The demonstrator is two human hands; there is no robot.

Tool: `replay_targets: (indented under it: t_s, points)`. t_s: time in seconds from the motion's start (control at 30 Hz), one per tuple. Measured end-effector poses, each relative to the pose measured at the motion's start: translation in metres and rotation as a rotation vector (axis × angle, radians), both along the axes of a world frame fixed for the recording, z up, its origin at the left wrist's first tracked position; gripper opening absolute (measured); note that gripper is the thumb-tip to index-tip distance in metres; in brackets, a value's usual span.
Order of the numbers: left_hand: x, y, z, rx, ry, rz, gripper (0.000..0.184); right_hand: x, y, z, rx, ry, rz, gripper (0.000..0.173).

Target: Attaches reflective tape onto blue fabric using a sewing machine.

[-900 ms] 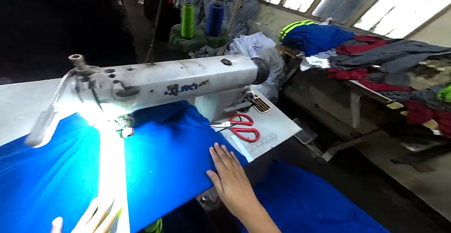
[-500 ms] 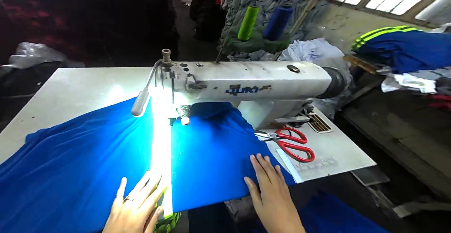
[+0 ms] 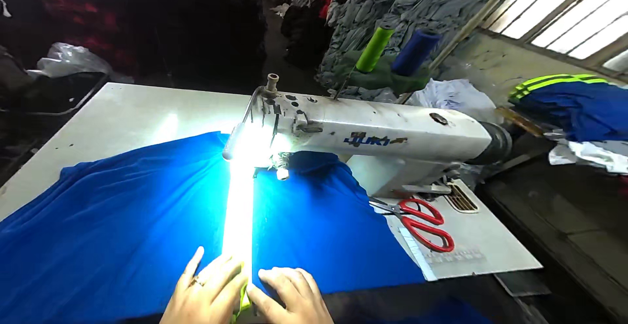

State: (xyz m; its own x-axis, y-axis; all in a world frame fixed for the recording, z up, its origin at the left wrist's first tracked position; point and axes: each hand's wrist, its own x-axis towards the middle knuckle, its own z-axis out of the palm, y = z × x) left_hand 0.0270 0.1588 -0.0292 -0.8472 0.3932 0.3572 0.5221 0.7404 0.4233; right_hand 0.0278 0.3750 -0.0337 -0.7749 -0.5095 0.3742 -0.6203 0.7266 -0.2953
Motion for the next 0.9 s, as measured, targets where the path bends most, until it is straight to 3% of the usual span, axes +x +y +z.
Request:
replay_targets:
  t_s: [0.27,0.57,0.8,0.9]
  points:
    - [-0.009,-0.008,0.000,-0.015,-0.172,-0.069,0.033,-0.016,-0.002,0.004,0.021,-0.045,0.008,0.024]
    - [-0.083,-0.011,-0.013,-0.097,-0.060,-0.035,0.046,-0.095,-0.001,0.001,0.052,0.047,0.021,0.031]
    - [-0.146,-0.017,-0.003,-0.201,-0.253,-0.057,0.051,-0.146,-0.005,0.007,0.129,-0.084,-0.022,0.035]
    - [-0.155,-0.019,-0.002,-0.239,-0.237,-0.041,0.050,-0.148,-0.007,0.015,0.179,-0.134,-0.043,0.037]
